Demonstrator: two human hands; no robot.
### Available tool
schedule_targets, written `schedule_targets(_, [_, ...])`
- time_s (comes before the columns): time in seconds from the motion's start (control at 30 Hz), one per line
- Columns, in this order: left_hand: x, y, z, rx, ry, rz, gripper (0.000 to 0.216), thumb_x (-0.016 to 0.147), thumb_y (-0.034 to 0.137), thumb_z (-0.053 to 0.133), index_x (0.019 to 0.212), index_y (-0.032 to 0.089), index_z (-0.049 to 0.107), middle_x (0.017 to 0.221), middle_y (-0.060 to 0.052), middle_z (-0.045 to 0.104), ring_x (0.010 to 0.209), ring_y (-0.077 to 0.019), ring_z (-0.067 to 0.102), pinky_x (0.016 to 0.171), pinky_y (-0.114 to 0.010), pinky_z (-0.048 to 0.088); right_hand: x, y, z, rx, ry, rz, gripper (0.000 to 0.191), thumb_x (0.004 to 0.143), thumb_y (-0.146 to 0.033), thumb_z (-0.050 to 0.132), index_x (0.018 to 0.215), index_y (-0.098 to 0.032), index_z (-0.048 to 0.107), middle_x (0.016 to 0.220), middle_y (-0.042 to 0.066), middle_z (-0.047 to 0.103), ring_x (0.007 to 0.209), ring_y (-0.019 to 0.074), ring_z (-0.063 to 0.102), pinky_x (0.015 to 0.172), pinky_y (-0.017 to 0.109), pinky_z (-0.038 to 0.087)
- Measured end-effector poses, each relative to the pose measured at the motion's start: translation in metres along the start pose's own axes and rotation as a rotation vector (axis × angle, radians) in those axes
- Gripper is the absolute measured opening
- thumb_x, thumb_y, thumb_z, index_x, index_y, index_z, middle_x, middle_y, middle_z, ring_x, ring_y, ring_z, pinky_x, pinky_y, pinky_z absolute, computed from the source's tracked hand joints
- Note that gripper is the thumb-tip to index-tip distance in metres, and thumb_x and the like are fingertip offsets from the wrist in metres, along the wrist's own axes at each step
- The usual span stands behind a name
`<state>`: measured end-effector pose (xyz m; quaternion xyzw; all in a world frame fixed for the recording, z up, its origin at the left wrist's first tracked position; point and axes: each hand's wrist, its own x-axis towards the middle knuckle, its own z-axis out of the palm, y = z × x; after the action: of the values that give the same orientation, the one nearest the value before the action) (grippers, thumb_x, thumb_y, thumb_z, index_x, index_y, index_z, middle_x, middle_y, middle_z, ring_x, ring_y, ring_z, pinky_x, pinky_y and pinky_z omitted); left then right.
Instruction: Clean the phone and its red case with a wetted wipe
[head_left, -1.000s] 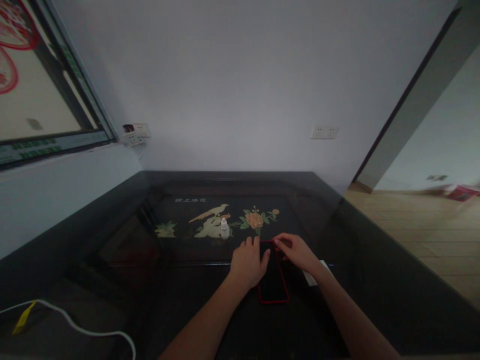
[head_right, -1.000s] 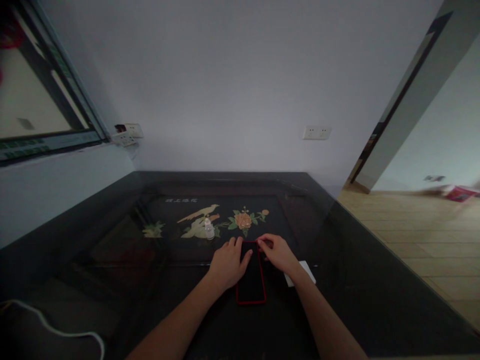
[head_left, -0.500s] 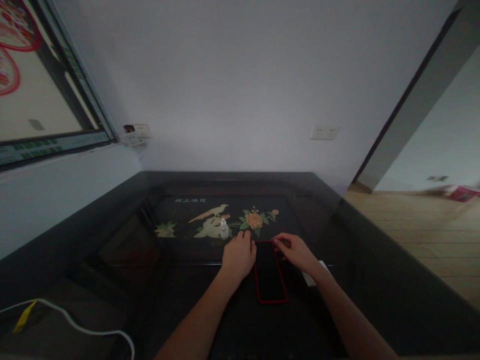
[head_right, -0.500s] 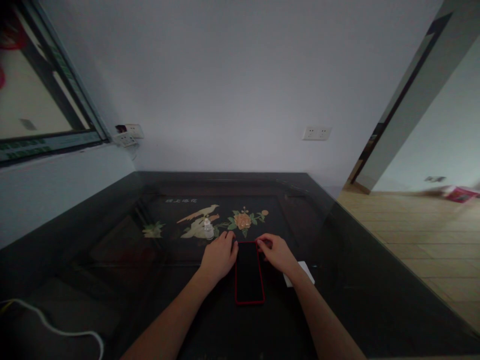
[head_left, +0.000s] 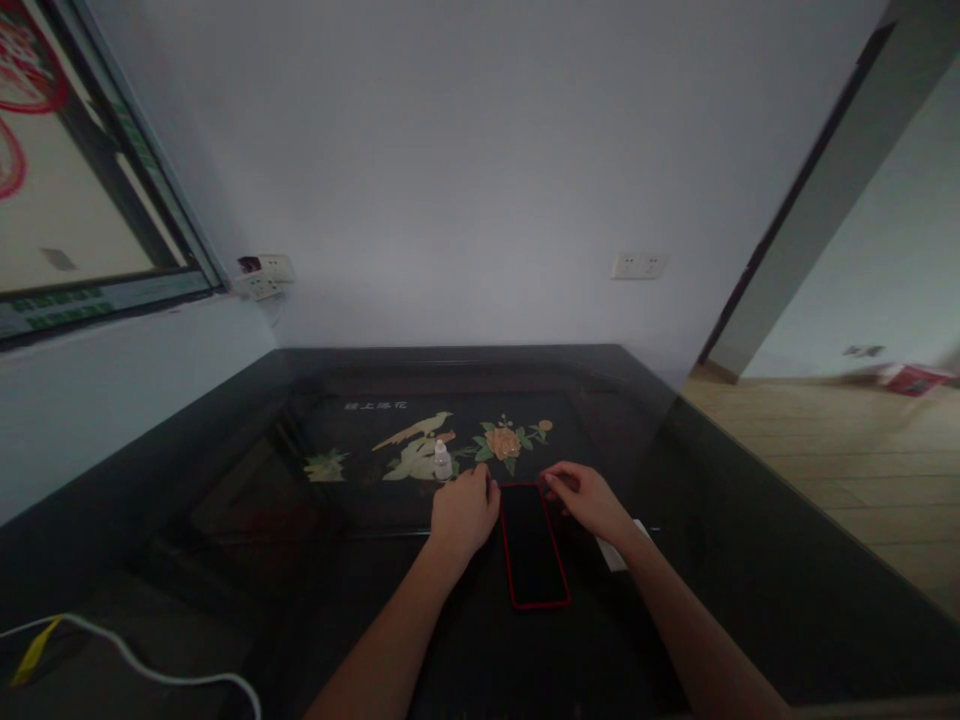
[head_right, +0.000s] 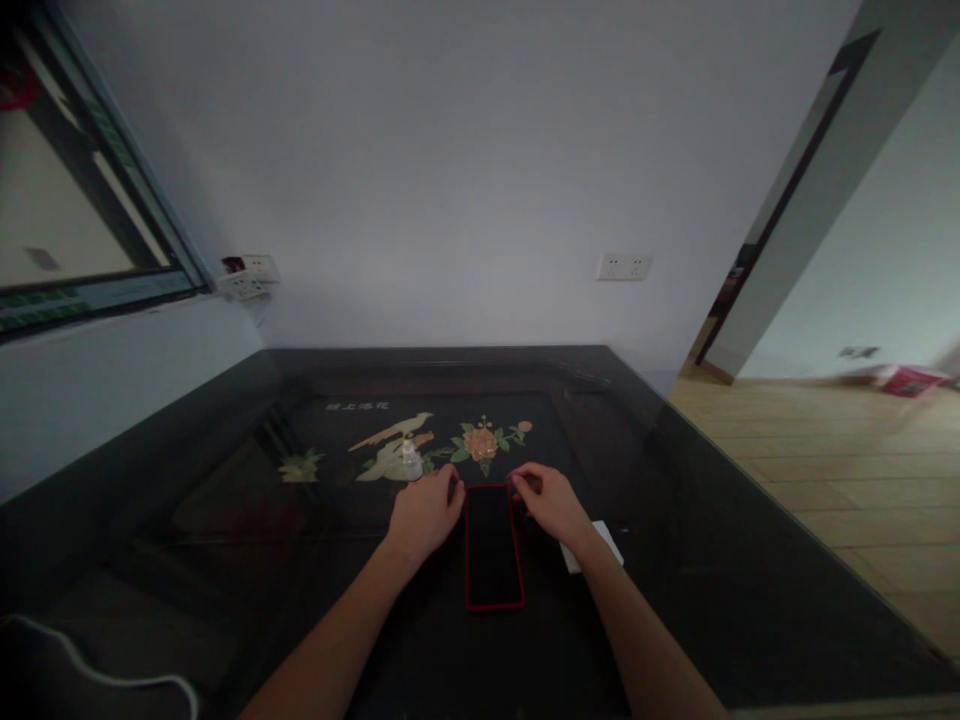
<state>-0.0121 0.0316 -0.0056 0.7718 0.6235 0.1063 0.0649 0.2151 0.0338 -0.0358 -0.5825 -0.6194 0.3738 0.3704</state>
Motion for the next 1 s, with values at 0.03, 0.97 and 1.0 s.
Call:
schedule_targets(0.03, [0.000,0.000,-0.001,0.004,-0.005,-0.012,0.027,0.102,0.038,0.038,0.108,0.022,0.059,0.101,-0.008,0.072,0.088,-0.0244,0.072,0.079,-0.035,0.052,0.001,0.001,-0.001,0.005,0.019,0.005,0.027,0.092,-0.044,0.059,0.098,-0.020,0.070,0.093,0.007,0.076,0.082,0.0218,0.075,0.050,0.022,0.055])
schedule_targets(0.97, [-0.020,0.057,0.017,-0.013,-0.006,-0.058,0.070,0.080,0.072,0.054,0.124,0.017,0.056,0.124,-0.018,0.053,0.105,-0.0341,0.059,0.081,-0.040,0.051,0.000,-0.002,0.009,0.069,0.022,-0.054,0.035,0.094,-0.052,0.055,0.093,-0.019,0.067,0.069,0.000,0.064,0.052,0.0125,0.057,0.045,0.021,0.044])
schedule_targets(1.0, [-0.020,0.056,0.016,-0.017,-0.009,-0.061,0.068,0.080,0.070,0.055,0.123,0.017,0.056,0.124,-0.018,0.053,0.105,-0.0342,0.059,0.081,-0.040,0.051,0.000,-0.002,0.009,0.071,0.015,-0.056,0.035,0.094,-0.052,0.055,0.093,-0.019,0.067,0.070,0.000,0.064,0.052,0.0127,0.058,0.045,0.021,0.044])
